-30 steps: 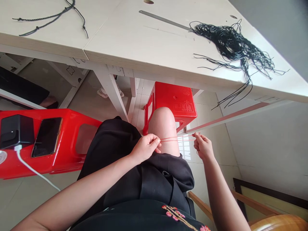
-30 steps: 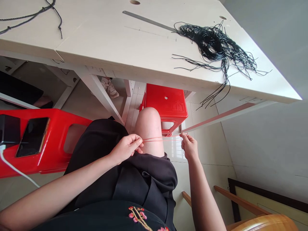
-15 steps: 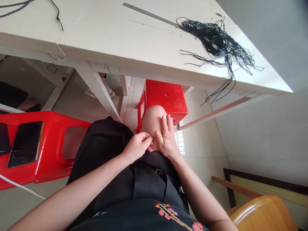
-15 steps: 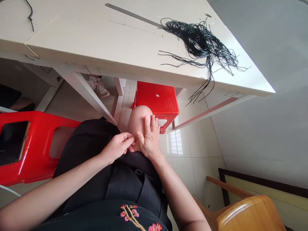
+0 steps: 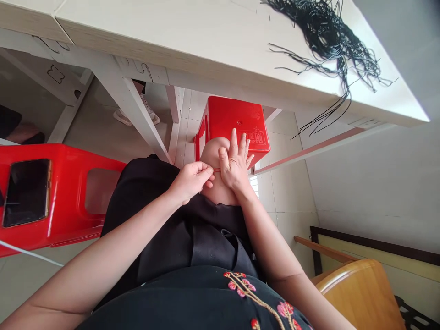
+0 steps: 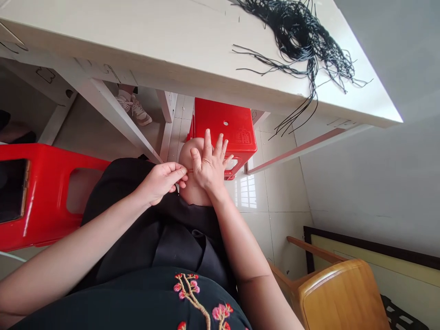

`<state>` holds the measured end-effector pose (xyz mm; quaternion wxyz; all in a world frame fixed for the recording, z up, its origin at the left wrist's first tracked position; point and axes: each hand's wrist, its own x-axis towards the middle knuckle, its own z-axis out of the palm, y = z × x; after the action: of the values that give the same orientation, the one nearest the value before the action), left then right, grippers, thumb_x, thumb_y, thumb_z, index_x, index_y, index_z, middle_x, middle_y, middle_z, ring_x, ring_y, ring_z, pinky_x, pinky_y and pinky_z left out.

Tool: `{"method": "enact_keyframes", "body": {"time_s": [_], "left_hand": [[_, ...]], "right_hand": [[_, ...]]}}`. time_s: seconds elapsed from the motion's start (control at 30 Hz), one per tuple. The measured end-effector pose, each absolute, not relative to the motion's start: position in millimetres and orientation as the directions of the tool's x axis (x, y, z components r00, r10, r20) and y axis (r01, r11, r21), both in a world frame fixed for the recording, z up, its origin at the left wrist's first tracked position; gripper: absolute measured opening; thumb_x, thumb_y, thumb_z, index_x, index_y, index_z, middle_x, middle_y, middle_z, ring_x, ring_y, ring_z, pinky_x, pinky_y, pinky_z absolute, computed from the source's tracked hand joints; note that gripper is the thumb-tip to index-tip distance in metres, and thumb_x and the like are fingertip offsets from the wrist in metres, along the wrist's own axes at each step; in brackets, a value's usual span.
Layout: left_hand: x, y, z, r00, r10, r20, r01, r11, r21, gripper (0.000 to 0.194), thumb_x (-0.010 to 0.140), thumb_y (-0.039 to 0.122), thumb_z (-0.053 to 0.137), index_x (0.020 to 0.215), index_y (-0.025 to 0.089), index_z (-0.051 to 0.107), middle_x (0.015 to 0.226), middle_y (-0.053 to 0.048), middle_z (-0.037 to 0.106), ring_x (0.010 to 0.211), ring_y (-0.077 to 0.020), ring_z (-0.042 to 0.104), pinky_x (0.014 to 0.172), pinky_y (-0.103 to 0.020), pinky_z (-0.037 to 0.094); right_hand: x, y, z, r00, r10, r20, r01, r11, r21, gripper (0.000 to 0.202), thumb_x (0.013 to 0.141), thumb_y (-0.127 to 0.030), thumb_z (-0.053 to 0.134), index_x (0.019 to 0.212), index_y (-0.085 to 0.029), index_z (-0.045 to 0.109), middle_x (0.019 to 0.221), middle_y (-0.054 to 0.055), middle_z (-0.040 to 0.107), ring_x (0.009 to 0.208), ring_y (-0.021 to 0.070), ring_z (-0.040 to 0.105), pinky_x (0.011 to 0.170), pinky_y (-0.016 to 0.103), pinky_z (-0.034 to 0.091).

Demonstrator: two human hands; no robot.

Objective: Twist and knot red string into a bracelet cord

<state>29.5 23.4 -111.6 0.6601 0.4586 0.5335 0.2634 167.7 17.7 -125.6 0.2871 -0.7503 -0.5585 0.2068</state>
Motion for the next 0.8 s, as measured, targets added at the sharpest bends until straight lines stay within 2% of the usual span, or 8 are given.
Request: {"method": "enact_keyframes", "body": {"time_s": [0.13,0.27,0.63,0.8], "left_hand": [[30.9,31.0,-105.4,0.249,0.845,-0.474,0.122,0.458,0.881,0.012,0.078,0.018,0.063,0.066,0.016,0.061,0.063,-0.001,0.064,0.05,-0.0084,0.057,0.043,-0.019,0.034],[32.8,36.8,-101.4,0.225,0.841,-0.493,0.118,0.479,0.87,0.015,0.079,0.014,0.06,0.065,0.015,0.059,0.062,0.0,0.062,0.049,-0.0075,0.056,0.039,-0.017,0.03],[32.9,52.6,-103.4,0.237,0.834,-0.497,0.113,0.485,0.867,0.018,0.081,0.014,0.058,0.063,0.014,0.058,0.062,0.0,0.061,0.048,-0.0062,0.054,0.036,-0.015,0.032],[32.6,55.1,-105.3,0.244,0.832,-0.498,0.117,0.485,0.867,0.018,0.081,0.013,0.059,0.064,0.014,0.058,0.062,0.0,0.061,0.049,-0.0064,0.055,0.035,-0.015,0.031]], "right_hand": [[164.9,30.5,-124.2,0.306,0.951,0.05,0.736,-0.203,-0.646,0.066,0.095,-0.061,0.028,0.154,-0.033,0.017,0.164,0.008,0.003,0.149,0.0389,-0.005,0.107,0.077,-0.001],[163.7,42.5,-118.8,0.295,0.954,0.054,0.771,-0.204,-0.603,0.068,0.095,-0.062,0.028,0.155,-0.031,0.015,0.164,0.01,0.0,0.149,0.0391,-0.008,0.107,0.076,-0.001],[160.7,64.5,-104.1,0.292,0.956,-0.039,0.877,-0.283,-0.387,0.072,0.093,-0.066,0.024,0.155,-0.035,0.005,0.165,0.008,0.003,0.15,0.0376,-0.004,0.107,0.076,0.012],[159.6,68.5,-104.3,0.288,0.957,-0.033,0.882,-0.279,-0.38,0.072,0.092,-0.068,0.022,0.155,-0.036,0.009,0.164,0.008,0.004,0.15,0.0381,-0.005,0.106,0.077,0.009]]}}
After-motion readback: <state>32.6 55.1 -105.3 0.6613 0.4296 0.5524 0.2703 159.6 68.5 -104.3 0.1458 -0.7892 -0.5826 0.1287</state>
